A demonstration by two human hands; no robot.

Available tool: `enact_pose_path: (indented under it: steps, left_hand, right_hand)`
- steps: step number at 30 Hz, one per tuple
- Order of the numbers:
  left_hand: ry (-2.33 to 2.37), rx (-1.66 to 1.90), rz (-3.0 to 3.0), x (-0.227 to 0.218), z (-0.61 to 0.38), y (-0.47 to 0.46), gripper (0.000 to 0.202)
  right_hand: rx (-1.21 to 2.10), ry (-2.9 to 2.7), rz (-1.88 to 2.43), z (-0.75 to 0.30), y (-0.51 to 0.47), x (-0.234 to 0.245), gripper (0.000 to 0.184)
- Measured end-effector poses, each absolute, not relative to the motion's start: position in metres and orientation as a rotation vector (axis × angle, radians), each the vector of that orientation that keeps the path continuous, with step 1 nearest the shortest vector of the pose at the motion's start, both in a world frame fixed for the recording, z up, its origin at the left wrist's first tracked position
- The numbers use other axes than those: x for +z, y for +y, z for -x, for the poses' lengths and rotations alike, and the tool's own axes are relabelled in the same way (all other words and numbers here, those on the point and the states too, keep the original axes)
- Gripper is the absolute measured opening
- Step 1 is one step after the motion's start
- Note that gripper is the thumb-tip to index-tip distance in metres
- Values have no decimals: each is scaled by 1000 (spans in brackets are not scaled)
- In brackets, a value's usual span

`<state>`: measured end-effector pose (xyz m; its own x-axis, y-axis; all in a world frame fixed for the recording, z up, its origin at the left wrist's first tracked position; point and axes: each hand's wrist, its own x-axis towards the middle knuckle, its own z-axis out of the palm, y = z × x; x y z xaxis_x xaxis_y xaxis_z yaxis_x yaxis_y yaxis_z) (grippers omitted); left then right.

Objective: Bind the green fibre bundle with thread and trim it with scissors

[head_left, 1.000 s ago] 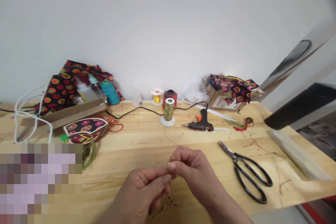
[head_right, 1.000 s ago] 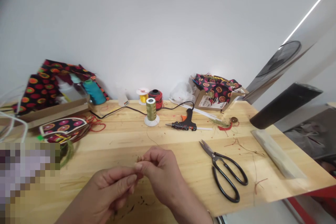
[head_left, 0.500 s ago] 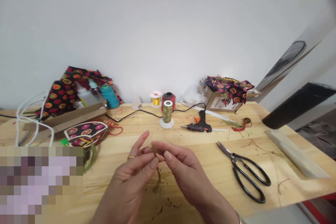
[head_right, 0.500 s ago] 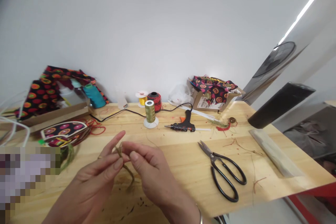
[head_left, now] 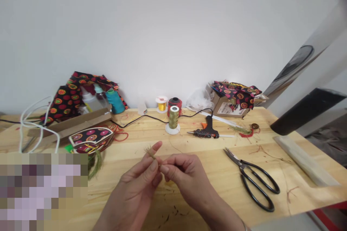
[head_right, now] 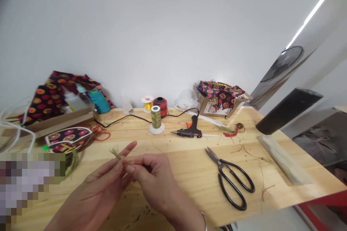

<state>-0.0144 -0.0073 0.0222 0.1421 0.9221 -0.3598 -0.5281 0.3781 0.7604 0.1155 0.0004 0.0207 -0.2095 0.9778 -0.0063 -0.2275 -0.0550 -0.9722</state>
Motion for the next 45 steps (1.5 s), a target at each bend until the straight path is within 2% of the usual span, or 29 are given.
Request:
enact_pose_path:
  steps: [4, 13, 24, 27, 30, 35, 39, 42, 45]
  left_hand:
    - [940, 1125, -429, 22, 14, -7, 11]
    - [947, 1223, -425, 22, 25, 5, 11]
    - [999, 1307, -417, 12, 38, 10, 2]
    - [1048, 1264, -414, 11, 40, 10, 6]
    - [1168, 1187, -475, 10, 47, 10, 18]
    - [1474, 978, -918, 9, 67, 13, 36]
    - [1748, 1054, -1662, 9, 69, 8, 34]
    - [1435, 1091, -2093, 10, 53, 1, 36]
    - [1182, 958, -2251, 9, 32, -4, 53]
  right_hand:
    - [1429, -1290, 959, -123, 0, 16, 18]
    - [1259, -1384, 1265, -146, 4, 3, 17]
    - [1158, -1378, 1366, -168, 9, -3, 18]
    - [1127, -1411, 1375, -168, 8, 1, 17]
    - [1108, -1449, 1375, -169, 6, 7, 16]
    - [994, -1648, 1391, -172, 5, 18, 16]
    - [876, -1844, 1390, -171, 3, 27, 15]
    - [822, -1959, 1337, -166, 0, 33, 16]
    - [802, -2028, 1293, -160, -2, 37, 17]
